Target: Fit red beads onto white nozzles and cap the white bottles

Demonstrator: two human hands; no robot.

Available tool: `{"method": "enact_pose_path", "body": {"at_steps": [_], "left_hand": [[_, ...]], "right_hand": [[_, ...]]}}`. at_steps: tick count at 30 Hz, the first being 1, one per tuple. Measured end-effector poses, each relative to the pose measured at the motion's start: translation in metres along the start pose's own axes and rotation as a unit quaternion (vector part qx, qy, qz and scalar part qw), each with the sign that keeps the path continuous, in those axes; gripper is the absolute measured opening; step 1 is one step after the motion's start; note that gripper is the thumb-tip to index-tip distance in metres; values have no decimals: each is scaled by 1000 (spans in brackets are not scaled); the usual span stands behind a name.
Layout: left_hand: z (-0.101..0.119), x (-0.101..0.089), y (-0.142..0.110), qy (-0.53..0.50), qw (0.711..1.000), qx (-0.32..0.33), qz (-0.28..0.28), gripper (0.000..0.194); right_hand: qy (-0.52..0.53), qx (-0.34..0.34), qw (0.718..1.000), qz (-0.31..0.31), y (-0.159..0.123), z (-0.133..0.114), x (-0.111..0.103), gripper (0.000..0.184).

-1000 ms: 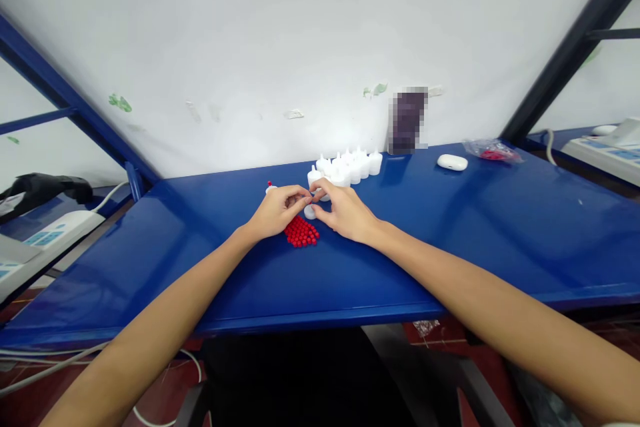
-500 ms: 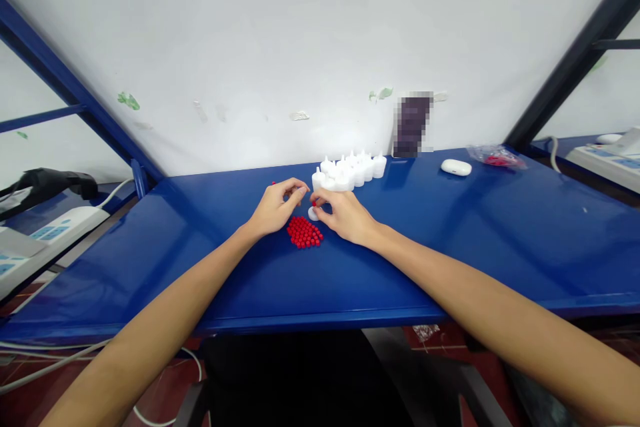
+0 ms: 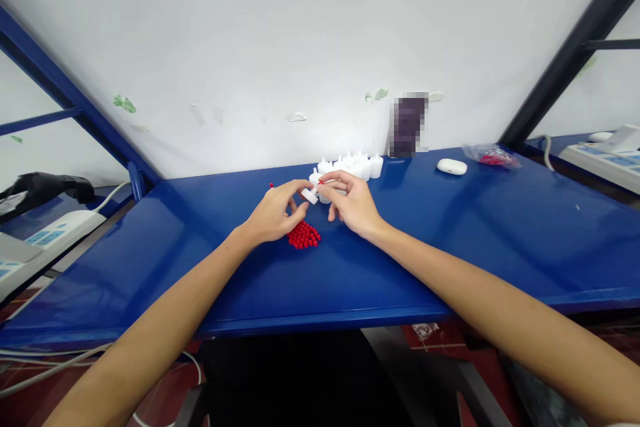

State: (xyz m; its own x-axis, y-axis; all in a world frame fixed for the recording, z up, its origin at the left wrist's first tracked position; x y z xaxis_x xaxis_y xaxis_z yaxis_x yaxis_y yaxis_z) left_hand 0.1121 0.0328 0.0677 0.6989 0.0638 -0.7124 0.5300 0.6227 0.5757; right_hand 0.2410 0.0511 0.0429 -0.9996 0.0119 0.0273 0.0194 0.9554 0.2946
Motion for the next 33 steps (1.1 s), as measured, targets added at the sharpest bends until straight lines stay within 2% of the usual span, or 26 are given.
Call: {"method": "enact_pose_path", "body": {"at_steps": [6,12,17,20,25,29,33], "left_hand": [[4,-6,2,9,999,25,21,27],[8,-12,5,-116,993,-2,22,36],[9,-3,5,-252,966,-41,-28,33],[8,3,3,-285,955,-55,-58,26],[2,0,3,-216,973,-60,-54,16],[10,-3,3,-118,992,-9,-47,12],[19,-1,0,-5,998,47,-42,8]], "right_hand": [[5,23,997,-73,-4,6,14,35],[-45,-7,990,-134,-11,1,25,33],[-57,-28,977,-204,-19,-4,37,38],[-40,-19,973,-225,-21,-3,40,38],[17,6,971,-238,-22,2,42,30],[26,7,977,-211,-19,4,37,32],[-17,-10,980,-196,-19,1,34,37]]}}
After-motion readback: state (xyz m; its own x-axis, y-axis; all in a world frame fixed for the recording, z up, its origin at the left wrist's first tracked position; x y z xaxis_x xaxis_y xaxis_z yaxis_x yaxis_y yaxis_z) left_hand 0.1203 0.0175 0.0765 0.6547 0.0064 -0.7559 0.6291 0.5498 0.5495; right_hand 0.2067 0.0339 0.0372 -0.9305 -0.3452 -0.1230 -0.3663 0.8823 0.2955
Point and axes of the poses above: each hand's wrist, its own y-axis towards the middle knuckle, its own x-axis out of the palm, z = x × y, the point moved 10 cm from there along y, towards the middle knuckle, and after that the axes turned 6 degrees about z, right-handed, at the moved point
